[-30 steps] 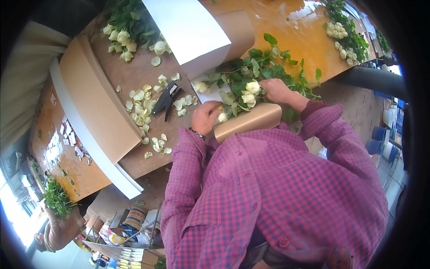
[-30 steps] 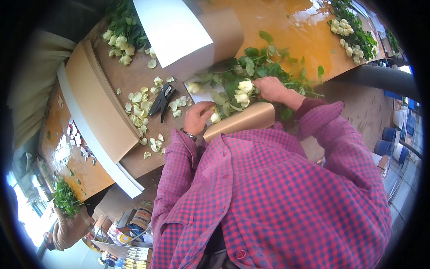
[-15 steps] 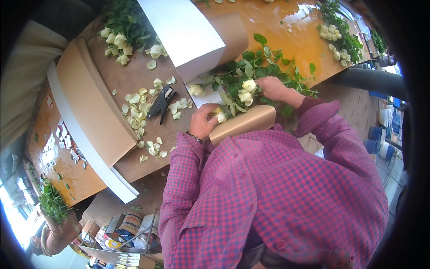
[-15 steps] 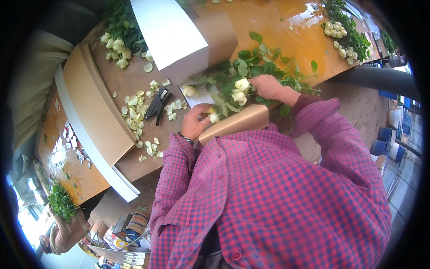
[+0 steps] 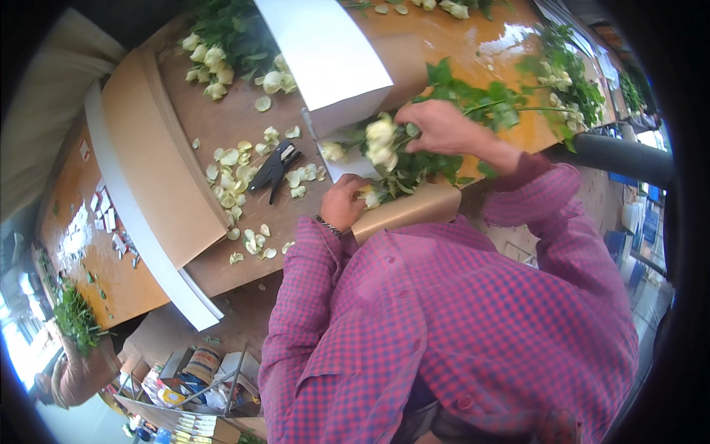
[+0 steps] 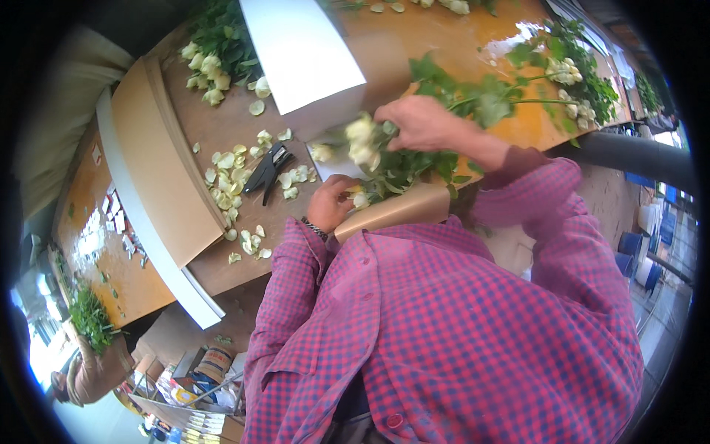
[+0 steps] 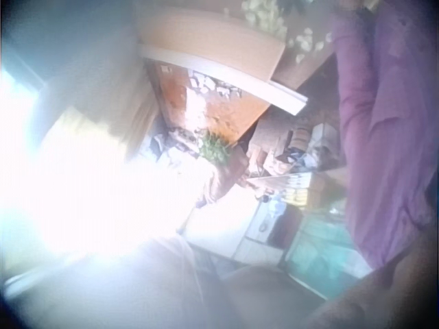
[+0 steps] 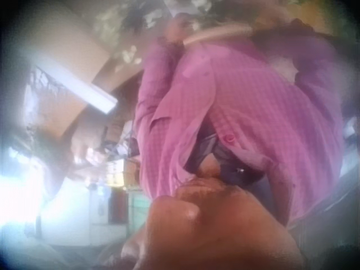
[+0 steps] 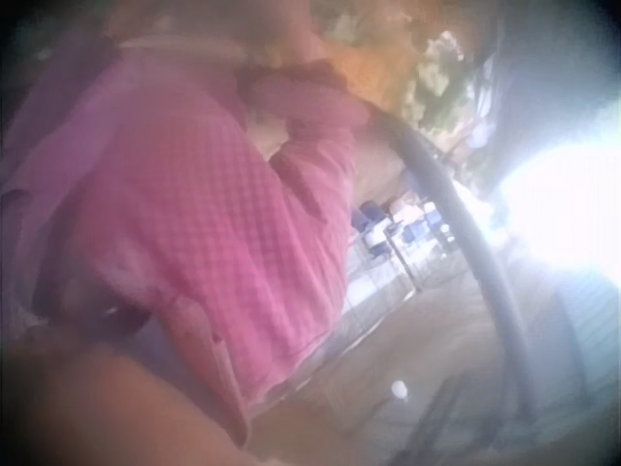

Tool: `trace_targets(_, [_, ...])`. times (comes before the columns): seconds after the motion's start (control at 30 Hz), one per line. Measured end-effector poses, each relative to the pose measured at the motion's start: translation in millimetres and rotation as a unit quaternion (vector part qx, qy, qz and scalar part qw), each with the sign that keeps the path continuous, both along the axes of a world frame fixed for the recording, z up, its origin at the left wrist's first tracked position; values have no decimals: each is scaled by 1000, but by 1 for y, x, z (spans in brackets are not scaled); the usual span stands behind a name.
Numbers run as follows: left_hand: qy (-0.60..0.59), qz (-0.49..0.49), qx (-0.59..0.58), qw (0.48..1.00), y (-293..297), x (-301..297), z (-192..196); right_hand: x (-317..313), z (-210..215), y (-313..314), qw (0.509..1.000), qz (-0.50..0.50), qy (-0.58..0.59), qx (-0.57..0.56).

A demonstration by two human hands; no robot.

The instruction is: The person arranges white roses into a cardboard box lined with white paper. They repeatedly pick up roses, place them in the box, and adjust the paper and flowers. The person also uses a stapler to secure the paper inside the box.

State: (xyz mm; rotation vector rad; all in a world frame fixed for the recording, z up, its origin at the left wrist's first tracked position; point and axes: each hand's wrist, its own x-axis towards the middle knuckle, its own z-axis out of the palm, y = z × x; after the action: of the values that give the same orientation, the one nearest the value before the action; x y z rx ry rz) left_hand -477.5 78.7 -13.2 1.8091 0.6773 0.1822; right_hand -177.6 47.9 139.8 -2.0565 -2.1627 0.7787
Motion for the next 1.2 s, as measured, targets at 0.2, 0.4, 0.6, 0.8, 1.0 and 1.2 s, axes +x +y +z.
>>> trace_targets(0.2, [-10,43,-12,999,-11,-8,-9,-46,-110,7,998,0,57,-25])
trace_targets(0.4, [-22,66,-57,996,-15,-7,-10,-53,-110,-11,990,2,-25,138])
trace_targets(0.6, [-9,74,-55,996,-13,-9,-5,-68,-107,-18,987,29,-109,114])
trace_targets(0.8, [-73,209,4,975,-6,-3,10,-54,-129,-12,999,-28,1,39])
trace_targets(1.0, [37,178,7,983,2,21,10,-61,-114,-15,979,-47,20,199])
trace_targets(1.2, [49,178,-44,982,-1,24,0,-56,-117,-18,981,59,-81,165])
